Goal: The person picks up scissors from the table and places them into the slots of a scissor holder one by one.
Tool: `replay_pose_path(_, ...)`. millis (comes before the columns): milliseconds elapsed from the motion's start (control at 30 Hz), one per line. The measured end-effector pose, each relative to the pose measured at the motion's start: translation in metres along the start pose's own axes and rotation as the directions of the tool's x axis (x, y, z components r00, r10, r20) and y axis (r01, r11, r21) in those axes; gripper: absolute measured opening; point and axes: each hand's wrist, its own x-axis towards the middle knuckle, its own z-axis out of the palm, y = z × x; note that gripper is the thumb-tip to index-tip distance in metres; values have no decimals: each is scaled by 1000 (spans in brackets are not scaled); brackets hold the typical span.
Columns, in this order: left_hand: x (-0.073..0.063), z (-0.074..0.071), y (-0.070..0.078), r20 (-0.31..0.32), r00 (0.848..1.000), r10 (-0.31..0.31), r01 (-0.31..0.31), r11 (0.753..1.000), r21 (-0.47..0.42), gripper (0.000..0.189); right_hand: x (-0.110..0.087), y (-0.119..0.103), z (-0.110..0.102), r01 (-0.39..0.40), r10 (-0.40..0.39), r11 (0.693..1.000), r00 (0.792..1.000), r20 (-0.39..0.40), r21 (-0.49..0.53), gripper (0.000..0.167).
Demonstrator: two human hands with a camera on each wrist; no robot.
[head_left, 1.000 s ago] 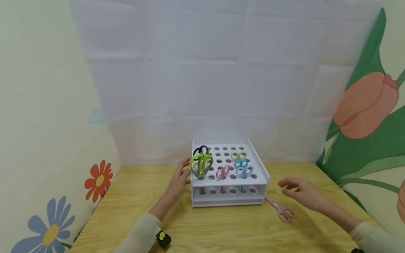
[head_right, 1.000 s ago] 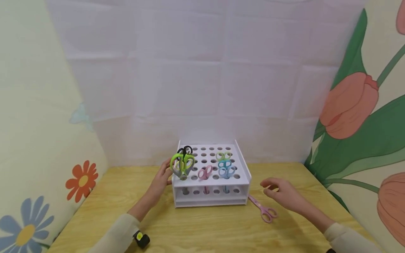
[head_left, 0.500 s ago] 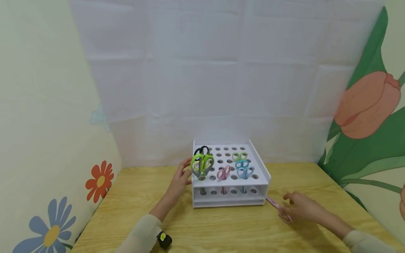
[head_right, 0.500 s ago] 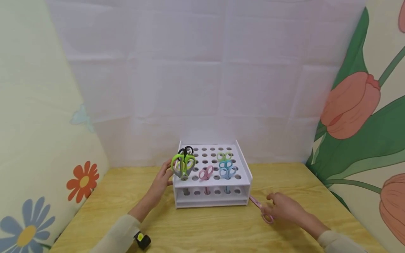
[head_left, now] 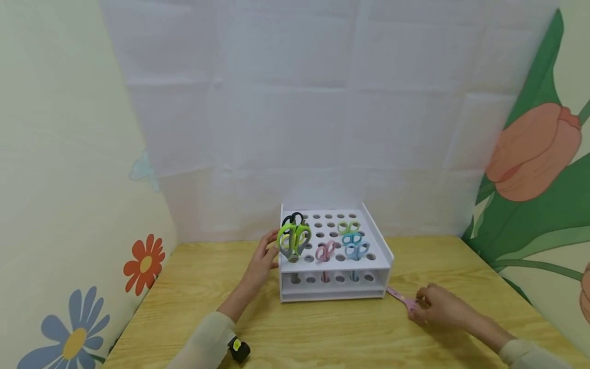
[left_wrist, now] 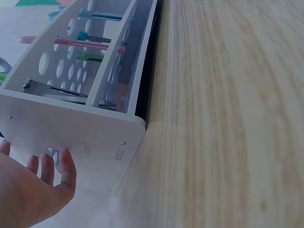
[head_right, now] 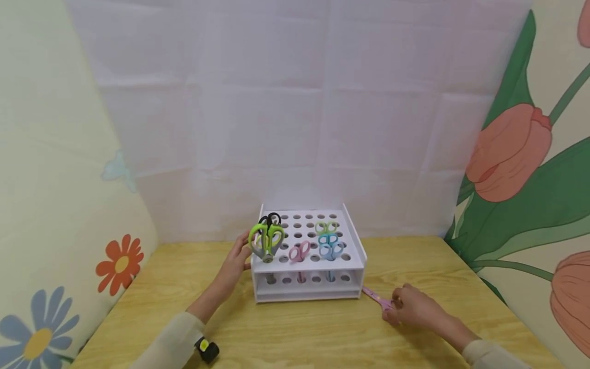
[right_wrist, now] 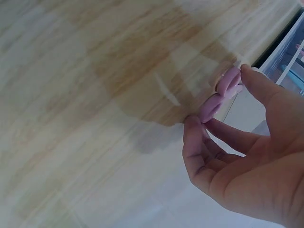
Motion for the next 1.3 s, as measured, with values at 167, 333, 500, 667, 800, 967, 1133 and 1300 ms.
replay_pose_path(167,-1,0,0,1,1000,-6,6,1000,-3,51,-3,2,3,19,-19,1000,999,-39,15,38)
replay_pose_path(333,1,-1,-1,2,1000,-10,10,1000,-7,51,-4,3,5,9,-7,999,998,-68,35,37)
replay_pose_path(500,1,1,-2,6,1000,-11,10,1000,6,51,-4,4,9,-20,26,997,997,-75,74,35)
replay_pose_path(667,2,1,-1,5,1000,-12,12,1000,-1,51,-2,5,10,-61,69,993,995,-77,105,34)
replay_pose_path(800,-1,0,7,11,1000,-14,14,1000,-15,50,-2,6,12,-97,108,986,991,-75,135,36)
replay_pose_path(967,-12,2,30,29,999,-14,15,1000,-14,51,-4,7,16,-107,128,976,986,-104,191,40)
replay_pose_path(1133,-9,1,23,23,1000,-6,7,1000,-11,50,-5,7,19,-79,116,972,981,-158,222,47)
replay_pose_path(1300,2,-1,0,7,1000,3,-3,1000,-5,50,-6,7,22,-49,101,970,972,-210,239,52)
